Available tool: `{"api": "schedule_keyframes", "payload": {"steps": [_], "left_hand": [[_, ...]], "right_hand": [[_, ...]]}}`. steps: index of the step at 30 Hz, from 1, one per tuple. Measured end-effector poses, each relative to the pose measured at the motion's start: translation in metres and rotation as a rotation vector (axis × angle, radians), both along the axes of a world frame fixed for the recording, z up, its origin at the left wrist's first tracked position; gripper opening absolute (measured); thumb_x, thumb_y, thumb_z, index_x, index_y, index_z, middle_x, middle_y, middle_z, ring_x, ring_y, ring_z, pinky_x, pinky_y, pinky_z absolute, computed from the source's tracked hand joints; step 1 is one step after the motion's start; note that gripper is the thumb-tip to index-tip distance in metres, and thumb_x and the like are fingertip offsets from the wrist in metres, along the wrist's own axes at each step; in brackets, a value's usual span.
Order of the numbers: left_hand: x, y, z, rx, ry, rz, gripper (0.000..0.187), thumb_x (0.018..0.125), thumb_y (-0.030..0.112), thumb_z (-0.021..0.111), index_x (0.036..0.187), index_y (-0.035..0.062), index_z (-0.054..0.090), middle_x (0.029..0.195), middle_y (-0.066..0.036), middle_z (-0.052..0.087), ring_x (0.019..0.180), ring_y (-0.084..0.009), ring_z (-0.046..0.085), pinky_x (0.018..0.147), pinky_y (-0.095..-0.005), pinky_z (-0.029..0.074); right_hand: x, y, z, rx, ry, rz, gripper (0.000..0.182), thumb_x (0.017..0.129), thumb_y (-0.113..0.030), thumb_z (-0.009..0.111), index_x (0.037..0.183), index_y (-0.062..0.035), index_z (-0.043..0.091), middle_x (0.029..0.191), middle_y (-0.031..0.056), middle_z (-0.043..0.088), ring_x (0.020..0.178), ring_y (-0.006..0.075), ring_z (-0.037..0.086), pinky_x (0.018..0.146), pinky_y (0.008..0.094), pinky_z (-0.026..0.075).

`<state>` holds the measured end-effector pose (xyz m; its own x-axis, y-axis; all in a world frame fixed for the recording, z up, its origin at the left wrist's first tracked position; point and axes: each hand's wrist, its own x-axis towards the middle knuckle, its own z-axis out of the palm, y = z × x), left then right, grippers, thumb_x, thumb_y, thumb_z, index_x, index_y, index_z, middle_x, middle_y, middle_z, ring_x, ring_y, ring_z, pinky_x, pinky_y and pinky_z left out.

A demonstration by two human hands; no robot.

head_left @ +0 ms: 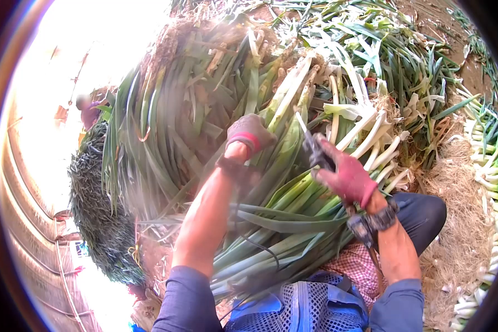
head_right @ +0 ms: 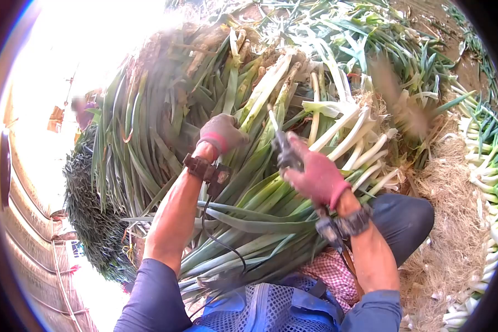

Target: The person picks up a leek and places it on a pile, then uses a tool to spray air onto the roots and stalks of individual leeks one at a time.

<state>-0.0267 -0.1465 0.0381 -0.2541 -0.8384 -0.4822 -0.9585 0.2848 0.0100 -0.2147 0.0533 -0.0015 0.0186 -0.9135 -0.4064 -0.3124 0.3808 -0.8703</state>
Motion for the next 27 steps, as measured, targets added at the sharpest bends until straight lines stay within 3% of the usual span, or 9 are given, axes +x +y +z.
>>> {"api": "schedule_keyframes", "payload": {"steps": [3,4,5,9,11,12,15,20,27], "left_hand": [[0.014,-0.004,-0.008,-0.026,0.089,0.028,0.059,0.07,0.037,0.088,0.115,0.0001,0.078,0.102,-0.02,0.079,0.097,-0.0315,0.076,0.091,-0.0399,0.057],[0.02,-0.005,-0.011,-0.024,0.085,0.027,0.059,0.07,0.037,0.088,0.115,0.0001,0.078,0.102,-0.02,0.079,0.097,-0.0315,0.076,0.091,-0.0399,0.057],[0.026,-0.006,-0.014,-0.01,0.154,0.063,0.06,0.07,0.034,0.089,0.117,-0.0022,0.077,0.102,-0.02,0.079,0.096,-0.0301,0.076,0.091,-0.039,0.057],[0.037,-0.005,-0.017,0.055,0.247,0.14,0.057,0.071,0.025,0.09,0.117,-0.0052,0.076,0.102,-0.019,0.079,0.096,-0.0258,0.075,0.09,-0.0362,0.057],[0.036,-0.004,-0.009,0.074,0.245,0.158,0.058,0.071,0.025,0.089,0.118,-0.0056,0.076,0.102,-0.018,0.079,0.095,-0.0255,0.075,0.09,-0.0361,0.057],[0.034,-0.003,-0.006,0.096,0.247,0.171,0.058,0.071,0.026,0.089,0.118,-0.0061,0.076,0.102,-0.018,0.079,0.095,-0.0251,0.075,0.089,-0.0361,0.057],[0.044,-0.01,-0.021,0.041,0.293,0.123,0.055,0.071,0.024,0.089,0.115,-0.0058,0.077,0.098,-0.017,0.079,0.09,-0.0236,0.074,0.086,-0.0353,0.057],[0.052,-0.012,-0.025,0.044,0.364,0.139,0.052,0.071,0.022,0.089,0.115,-0.005,0.077,0.093,-0.015,0.078,0.085,-0.021,0.073,0.083,-0.0341,0.057],[0.055,-0.016,-0.02,0.057,0.349,0.15,0.049,0.073,0.021,0.089,0.113,-0.0039,0.078,0.092,-0.012,0.078,0.085,-0.0183,0.072,0.083,-0.0326,0.056]], "right_hand": [[0.021,0.037,-0.026,-0.242,-0.198,0.056,0.082,0.092,-0.031,0.069,0.164,-0.0082,0.037,0.107,0.0266,0.074,0.098,0.0369,0.074,0.091,0.0407,0.056],[0.016,0.039,0.0,-0.07,-0.201,0.173,0.086,0.09,-0.018,0.074,0.165,-0.004,0.034,0.122,0.0146,0.073,0.092,0.0163,0.071,0.089,0.03,0.056],[0.019,0.038,-0.002,-0.069,-0.203,0.174,0.086,0.09,-0.018,0.074,0.165,-0.004,0.034,0.122,0.0146,0.073,0.092,0.0163,0.071,0.089,0.03,0.056],[0.022,0.028,0.008,-0.064,-0.041,0.114,0.084,0.089,-0.021,0.074,0.163,-0.0037,0.037,0.123,0.019,0.072,0.096,0.0197,0.074,0.091,0.0329,0.057],[0.027,0.028,0.005,-0.138,-0.037,0.165,0.085,0.088,-0.034,0.073,0.162,-0.008,0.039,0.108,0.0292,0.073,0.099,0.0429,0.072,0.092,0.0442,0.055],[0.034,0.028,-0.015,-0.337,-0.011,0.146,0.086,0.088,-0.035,0.072,0.162,-0.0088,0.039,0.104,0.029,0.073,0.098,0.0437,0.072,0.091,0.0451,0.055],[0.032,-0.001,0.008,-0.045,0.026,0.138,0.087,0.088,-0.036,0.072,0.163,-0.0088,0.038,0.103,0.0291,0.074,0.098,0.0442,0.072,0.091,0.0457,0.055],[0.045,0.016,-0.003,-0.251,-0.052,0.106,0.084,0.087,-0.036,0.071,0.161,-0.0087,0.042,0.104,0.0296,0.073,0.095,0.0468,0.072,0.088,0.0486,0.056],[0.038,-0.013,-0.013,-0.16,0.086,0.049,0.082,0.088,-0.036,0.07,0.16,-0.0095,0.042,0.111,0.0308,0.072,0.105,0.0468,0.07,0.094,0.0484,0.054]]}}
